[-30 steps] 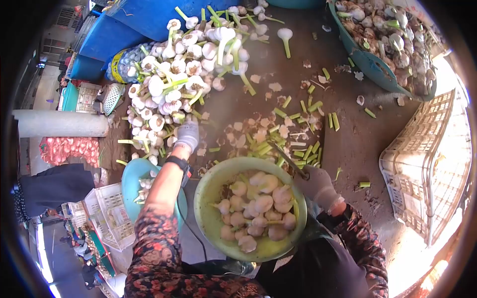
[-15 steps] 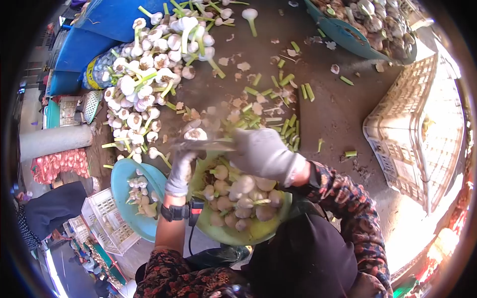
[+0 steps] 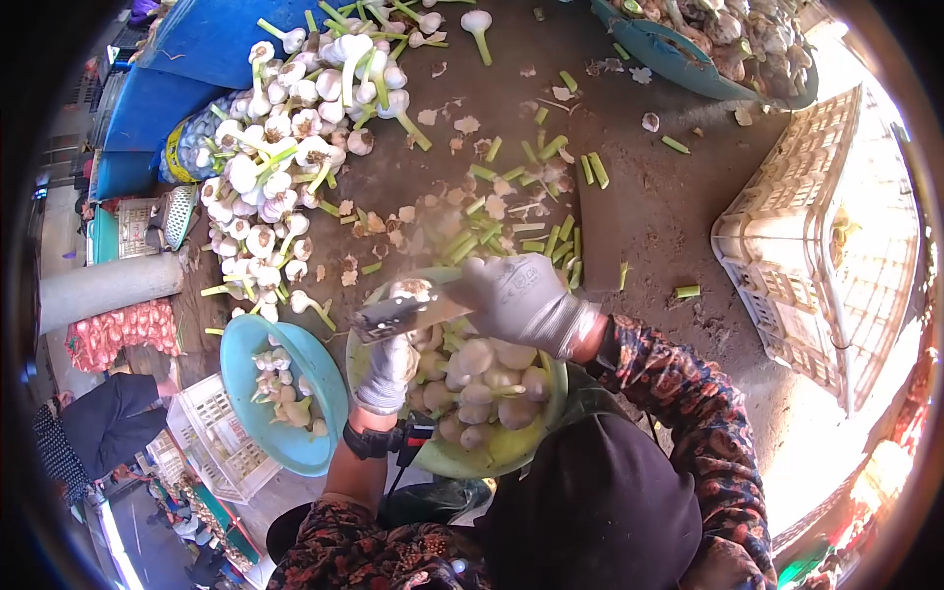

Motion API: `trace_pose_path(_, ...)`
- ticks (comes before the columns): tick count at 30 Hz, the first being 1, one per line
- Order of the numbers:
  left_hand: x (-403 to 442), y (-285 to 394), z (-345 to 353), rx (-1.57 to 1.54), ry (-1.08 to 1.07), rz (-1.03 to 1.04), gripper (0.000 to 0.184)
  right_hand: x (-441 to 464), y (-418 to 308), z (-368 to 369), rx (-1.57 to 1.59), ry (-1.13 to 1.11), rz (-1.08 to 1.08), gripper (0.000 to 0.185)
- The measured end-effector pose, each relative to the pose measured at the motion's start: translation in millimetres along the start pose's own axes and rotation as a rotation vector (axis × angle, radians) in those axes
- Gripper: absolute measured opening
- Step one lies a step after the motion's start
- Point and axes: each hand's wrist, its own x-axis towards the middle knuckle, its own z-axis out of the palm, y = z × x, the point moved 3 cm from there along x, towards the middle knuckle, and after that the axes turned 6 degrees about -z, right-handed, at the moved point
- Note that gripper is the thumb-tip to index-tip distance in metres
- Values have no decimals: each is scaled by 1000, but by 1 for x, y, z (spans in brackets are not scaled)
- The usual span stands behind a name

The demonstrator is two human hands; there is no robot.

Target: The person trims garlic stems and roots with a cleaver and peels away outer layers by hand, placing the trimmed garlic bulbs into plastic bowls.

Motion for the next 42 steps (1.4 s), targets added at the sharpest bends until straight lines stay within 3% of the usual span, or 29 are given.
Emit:
trace_pose_path(2, -1, 3, 8, 288, -147, 215, 29, -4, 18, 19, 142, 47, 79, 25)
trace_pose_path(3, -3, 18, 15, -11, -181, -32, 35, -1, 42, 39, 16, -142, 279, 27)
trace_pose_path(4, -15, 54, 30, 100, -248, 149, 36, 4, 73, 58, -109, -327, 485, 31)
trace_pose_path(5, -31, 80, 41, 210, -313, 318, 37, -9, 121, 60, -66, -226, 683, 35)
trace_pose_path(6, -37, 89, 39, 214, -316, 340, 43, -29, 128, 46, 78, 155, 673, 33)
trace_pose_path(9, -11, 79, 25, 359, -144, 267, 44, -34, 88, 12, 83, 204, 651, 30)
trace_pose_path(10, -3, 77, 23, 411, -35, 303, 48, -31, 87, 17, 146, 110, 583, 26)
trace_pose_path(11, 6, 67, 18, 351, 38, 357, 45, -35, 83, 19, 132, 125, 579, 26)
trace_pose_path(13, 10, 56, 9, -69, 182, 75, 38, -37, 46, 11, 467, 355, 590, 20)
trace_pose_path(15, 7, 50, 15, -456, 179, 48, 26, -28, 50, 25, 386, 282, 584, 16)
trace_pose_path(17, 9, 29, 17, -609, 246, -38, 18, -16, 45, 27, 305, 211, 583, 13)
trace_pose_path(19, 12, 22, 28, -666, 239, -30, 9, 1, 21, -3, 602, 533, 374, 16)
trace_pose_path(20, 11, 22, 29, -680, 120, 50, 7, 5, 2, -30, 634, 568, 319, 23)
trace_pose_path(21, 10, 22, 33, -703, 4, 134, 6, 5, 8, -23, 628, 556, 322, 23)
trace_pose_path(22, 8, 29, 38, -701, 99, 5, 4, 9, 15, -3, 444, 290, 305, 25)
trace_pose_path(23, -6, 49, 40, -715, 156, -15, 8, 16, 21, 15, 252, 39, 267, 28)
trace_pose_path(24, -16, 61, 33, -763, 153, 0, 13, 5, 34, 31, 198, -196, 470, 27)
trace_pose_path(25, -20, 66, 23, -817, 165, 26, 19, -11, 57, 60, 42, -252, 403, 28)
trace_pose_path(27, -21, 65, -28, -1032, 58, 159, 31, -33, 69, 62, 233, 62, 553, 31)
trace_pose_path(28, -28, 76, -58, -1124, -51, 258, 51, -39, 56, 44, 383, 171, 637, 32)
trace_pose_path(29, -45, 93, -89, -1494, -159, 446, 58, -32, 55, 49, 405, 165, 610, 32)
trace_pose_path(31, -22, 71, -141, -931, 406, 527, 62, -38, 60, 46, 218, 4, 696, 33)
trace_pose_path(33, 35, 10, -207, -128, 693, 4, 73, -35, 56, 50, 232, 1, 685, 33)
trace_pose_path(35, 69, 3, -225, 572, 928, -308, 68, -31, 53, 53, 250, 2, 676, 33)
trace_pose_path(36, 87, -1, -234, 569, 927, -304, 68, -28, 51, 53, 230, -22, 688, 33)
trace_pose_path(38, 115, -14, -254, 1037, 778, -605, 49, -27, 48, 53, 209, -43, 709, 33)
trace_pose_path(41, 135, -37, -274, 1154, 627, -645, 36, -27, 51, 47, 323, 15, 736, 34)
trace_pose_path(42, 124, -42, -265, 784, 899, -384, 30, -25, 52, 44, 252, 0, 705, 33)
